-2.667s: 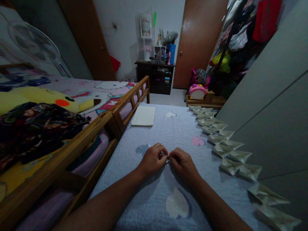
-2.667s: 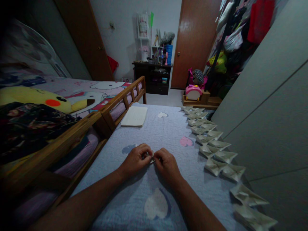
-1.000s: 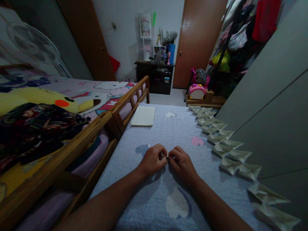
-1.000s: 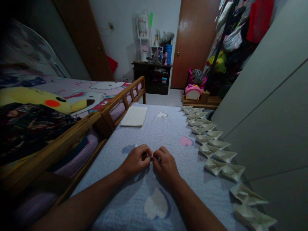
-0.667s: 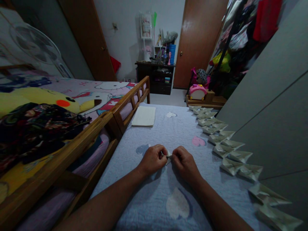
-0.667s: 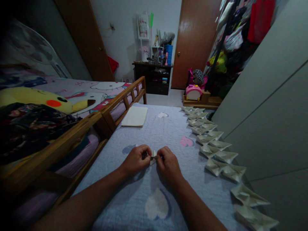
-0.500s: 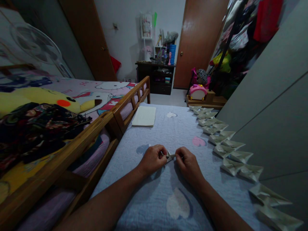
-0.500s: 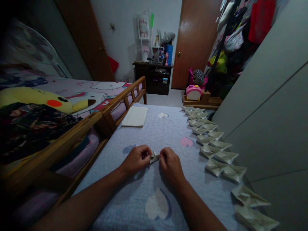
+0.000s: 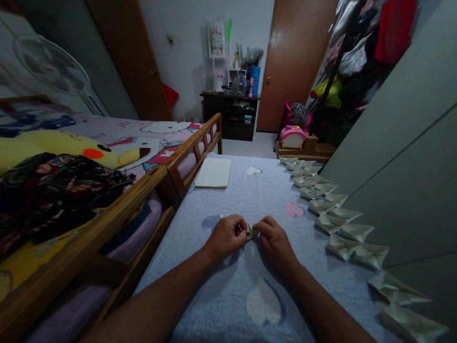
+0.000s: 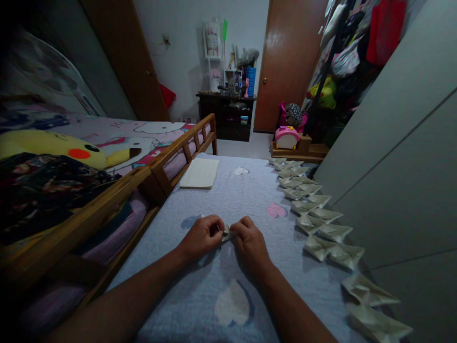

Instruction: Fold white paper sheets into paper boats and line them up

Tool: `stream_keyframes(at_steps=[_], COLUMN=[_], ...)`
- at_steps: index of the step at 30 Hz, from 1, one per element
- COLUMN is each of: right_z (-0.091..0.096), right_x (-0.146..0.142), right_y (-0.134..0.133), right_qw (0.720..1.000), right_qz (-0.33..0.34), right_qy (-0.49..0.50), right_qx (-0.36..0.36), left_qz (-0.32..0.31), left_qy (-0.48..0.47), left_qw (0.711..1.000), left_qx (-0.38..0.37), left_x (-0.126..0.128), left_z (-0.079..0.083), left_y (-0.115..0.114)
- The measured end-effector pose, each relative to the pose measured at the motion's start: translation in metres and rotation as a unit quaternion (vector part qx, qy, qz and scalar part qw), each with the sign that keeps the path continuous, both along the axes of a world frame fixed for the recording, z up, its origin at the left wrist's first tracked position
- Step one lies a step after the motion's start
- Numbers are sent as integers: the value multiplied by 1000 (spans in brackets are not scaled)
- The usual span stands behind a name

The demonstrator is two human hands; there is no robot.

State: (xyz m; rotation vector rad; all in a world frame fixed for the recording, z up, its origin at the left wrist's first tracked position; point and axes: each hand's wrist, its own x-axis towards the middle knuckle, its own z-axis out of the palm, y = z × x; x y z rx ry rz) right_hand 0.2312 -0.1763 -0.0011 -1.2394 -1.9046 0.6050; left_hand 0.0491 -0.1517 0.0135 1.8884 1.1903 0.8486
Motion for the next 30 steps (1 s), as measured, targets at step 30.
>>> stream_keyframes(at_steps=[30], right_z=[-2], right_x=[0], right_y=[1], right_qw=[999], right_qz=[-13], right_qy=[-21], right_qx=[-29], left_qz=[-40], left_qy=[44], left_qw=[996], left_qx=[67], left_x=[-14], left_z=[1], left_y=[8])
